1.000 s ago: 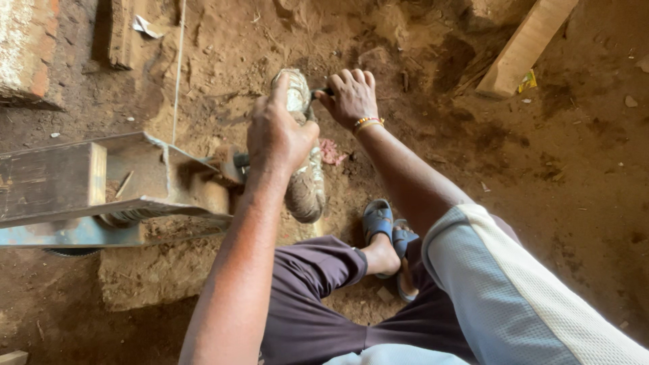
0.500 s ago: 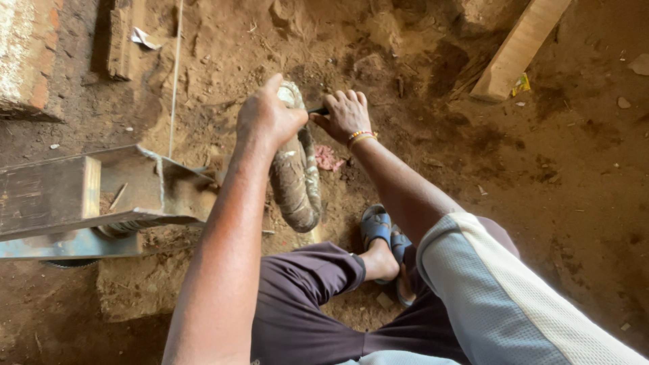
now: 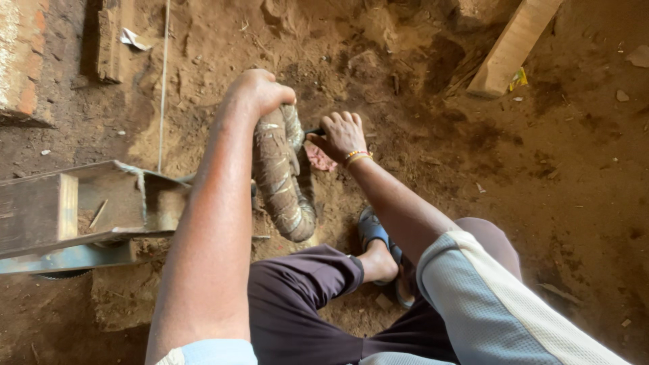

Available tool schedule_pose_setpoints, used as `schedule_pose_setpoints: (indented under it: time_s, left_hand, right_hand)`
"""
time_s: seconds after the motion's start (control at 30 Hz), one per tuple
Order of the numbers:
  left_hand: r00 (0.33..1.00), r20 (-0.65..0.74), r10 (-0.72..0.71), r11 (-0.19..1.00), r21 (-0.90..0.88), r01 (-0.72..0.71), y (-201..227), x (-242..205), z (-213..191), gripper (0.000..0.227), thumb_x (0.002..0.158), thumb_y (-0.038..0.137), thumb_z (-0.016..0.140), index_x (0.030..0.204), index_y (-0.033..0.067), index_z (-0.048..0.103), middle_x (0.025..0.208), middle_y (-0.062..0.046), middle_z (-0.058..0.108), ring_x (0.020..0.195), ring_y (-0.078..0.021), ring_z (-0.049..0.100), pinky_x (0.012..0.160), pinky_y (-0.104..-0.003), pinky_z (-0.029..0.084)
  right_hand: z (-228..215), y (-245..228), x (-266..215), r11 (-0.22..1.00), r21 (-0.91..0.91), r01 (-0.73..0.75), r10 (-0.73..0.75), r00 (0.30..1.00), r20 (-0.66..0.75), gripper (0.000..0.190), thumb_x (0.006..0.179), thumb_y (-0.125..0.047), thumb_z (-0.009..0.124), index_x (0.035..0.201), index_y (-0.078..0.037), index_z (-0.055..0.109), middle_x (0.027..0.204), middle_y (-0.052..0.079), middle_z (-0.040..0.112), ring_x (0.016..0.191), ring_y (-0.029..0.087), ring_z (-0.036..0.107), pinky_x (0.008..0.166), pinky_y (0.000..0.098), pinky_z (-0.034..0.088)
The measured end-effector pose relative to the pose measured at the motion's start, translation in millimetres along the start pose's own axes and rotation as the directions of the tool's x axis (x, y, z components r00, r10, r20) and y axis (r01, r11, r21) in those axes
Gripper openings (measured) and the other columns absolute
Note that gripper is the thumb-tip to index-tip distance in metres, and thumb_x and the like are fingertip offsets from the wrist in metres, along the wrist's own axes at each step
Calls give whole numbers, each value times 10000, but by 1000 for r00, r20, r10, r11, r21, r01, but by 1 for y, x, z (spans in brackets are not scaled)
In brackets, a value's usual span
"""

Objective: The person turns a hand crank on a manual spooling machine to wind twine onto a spool.

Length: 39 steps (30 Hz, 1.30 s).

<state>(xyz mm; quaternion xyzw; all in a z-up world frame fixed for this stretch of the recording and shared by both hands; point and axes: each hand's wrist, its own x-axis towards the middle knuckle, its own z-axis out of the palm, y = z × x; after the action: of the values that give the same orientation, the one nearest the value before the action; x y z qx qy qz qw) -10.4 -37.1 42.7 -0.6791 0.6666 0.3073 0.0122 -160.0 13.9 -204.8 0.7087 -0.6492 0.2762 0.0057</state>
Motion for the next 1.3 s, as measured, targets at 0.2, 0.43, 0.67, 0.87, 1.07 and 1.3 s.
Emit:
schedule_pose_setpoints:
  time_s: [0.2,0.43,0.67,0.87,1.07,1.3]
  left_hand:
    - [999,30,-32,999,12,32,0,10,-1,469,784,392,783,1146,97,749,1160,-201,718,953,-314,713,922,-500,541]
    - [982,-189,-24,926,365,93,8,37,8,422,926,350,682,1161,0,686,1118,-186,752,945,-267,738,828,-424,612]
    - [920,-318,230,769,638,28,-2,-8,43,578,929,225,656,1415,-18,458,1349,-302,528,987,-367,666,680,-409,599]
    - [821,-426,382,752,660,-7,-13,-70,65,840,804,190,777,1509,26,350,1521,-284,306,1113,-412,572,620,-372,629]
    - [756,-511,409,831,550,-77,-28,-81,80,890,763,125,793,1534,90,349,1586,-242,228,1157,-424,550,693,-372,631]
    - [716,-586,379,900,414,-138,-34,-85,87,791,841,94,765,1527,92,372,1572,-226,250,1164,-457,566,698,-400,646]
  right_hand:
    - [6,0,-8,1000,-4,-24,24,998,50,442,875,-610,674,905,-168,661,962,69,641,1037,294,565,929,453,377]
    - [8,-3,-20,999,11,-47,45,991,129,442,881,-605,659,907,-164,677,1001,60,665,1055,287,580,931,448,391]
    - [15,-3,-23,997,-8,-73,73,983,167,443,880,-604,651,938,-166,692,1021,60,677,1074,278,587,937,442,397]
    - [28,3,-43,997,-32,-74,79,974,210,442,870,-599,642,972,-174,711,1057,48,696,1108,277,594,958,451,398]
    - [22,-4,-57,991,-69,-111,127,947,294,520,849,-669,639,986,-175,722,1064,58,701,1123,275,598,968,443,407]
    - [7,-12,-78,991,-56,-124,135,928,347,530,883,-673,605,1003,-170,724,1073,67,703,1115,289,600,965,452,404]
